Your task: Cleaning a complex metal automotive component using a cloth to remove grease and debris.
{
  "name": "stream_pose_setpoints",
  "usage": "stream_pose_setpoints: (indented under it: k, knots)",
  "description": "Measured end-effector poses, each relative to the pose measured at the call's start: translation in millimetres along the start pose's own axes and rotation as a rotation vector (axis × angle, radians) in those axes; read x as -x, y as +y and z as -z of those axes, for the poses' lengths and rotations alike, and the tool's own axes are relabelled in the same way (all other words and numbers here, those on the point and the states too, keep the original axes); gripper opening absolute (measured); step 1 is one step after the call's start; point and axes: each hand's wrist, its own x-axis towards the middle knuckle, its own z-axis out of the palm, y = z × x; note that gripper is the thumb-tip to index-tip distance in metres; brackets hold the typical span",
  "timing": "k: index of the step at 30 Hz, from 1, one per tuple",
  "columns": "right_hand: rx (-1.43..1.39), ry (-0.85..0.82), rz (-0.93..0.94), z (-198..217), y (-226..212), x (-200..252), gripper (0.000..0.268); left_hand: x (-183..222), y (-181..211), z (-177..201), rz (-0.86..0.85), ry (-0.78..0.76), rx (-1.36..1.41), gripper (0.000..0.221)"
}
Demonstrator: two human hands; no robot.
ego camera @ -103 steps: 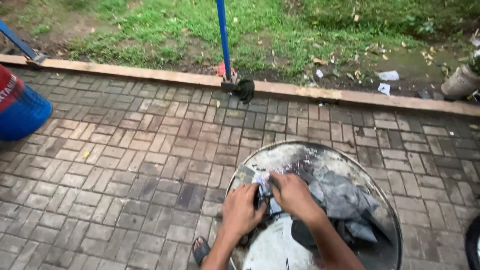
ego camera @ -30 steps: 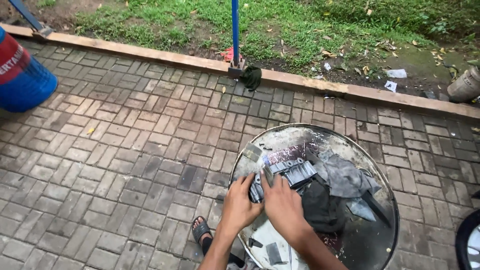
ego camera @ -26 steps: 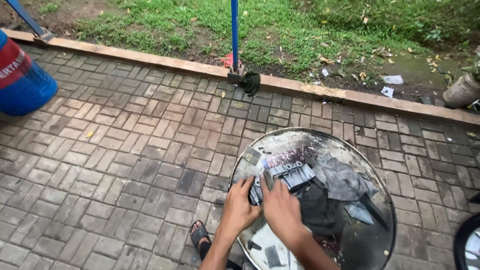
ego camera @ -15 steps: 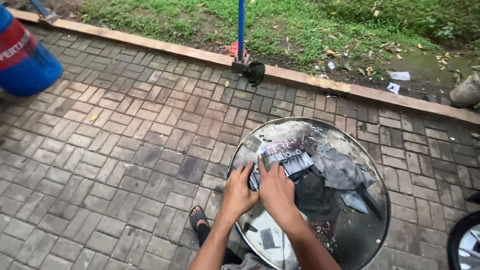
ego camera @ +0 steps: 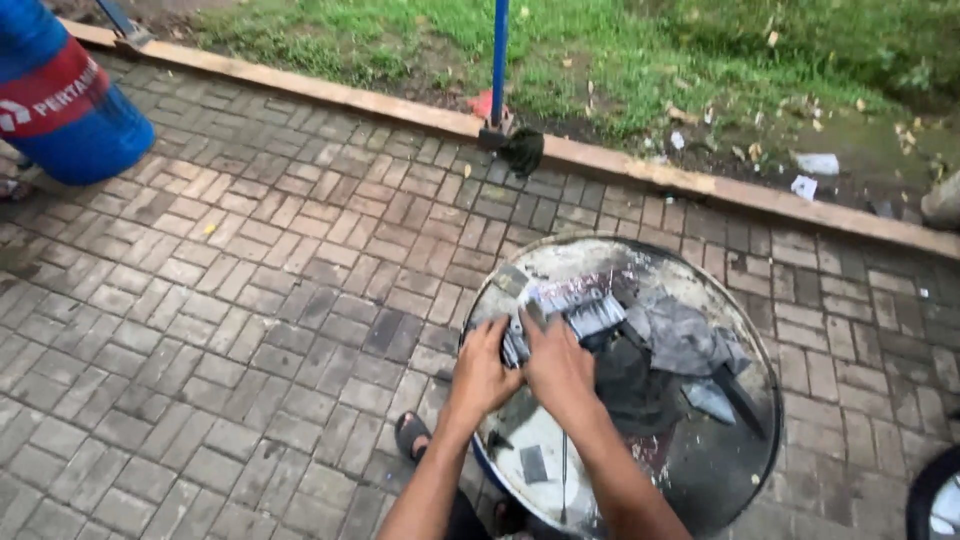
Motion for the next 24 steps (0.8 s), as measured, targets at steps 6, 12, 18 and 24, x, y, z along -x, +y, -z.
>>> stream_pose_setpoints:
  k: [6,12,18,24]
  knots:
    - [-0.052,-0.098,-0.032,16.2,-6.3,17.1,0.064,1.7,-3.0,-4.5,0.033,-0.016,0.006,0.077]
    - [-0.113,-0.142,-0.066,36.6,-16.7,21.2,0.062,-3.3,-21.9,-19.5,-0.023,0.007,0.002,0.074]
    - [-0.147,-0.217,-0.151,39.4,-21.2,9.8,0.070,-3.6,-32.7,-32.8,-0.075,0.042,-0.015,0.079]
    - [-0.060,-0.159,-0.111,44.1,-19.7,21.2,0.069,-4.3,-12.9,-15.9,0.061,-0.081,-0.001,0.084]
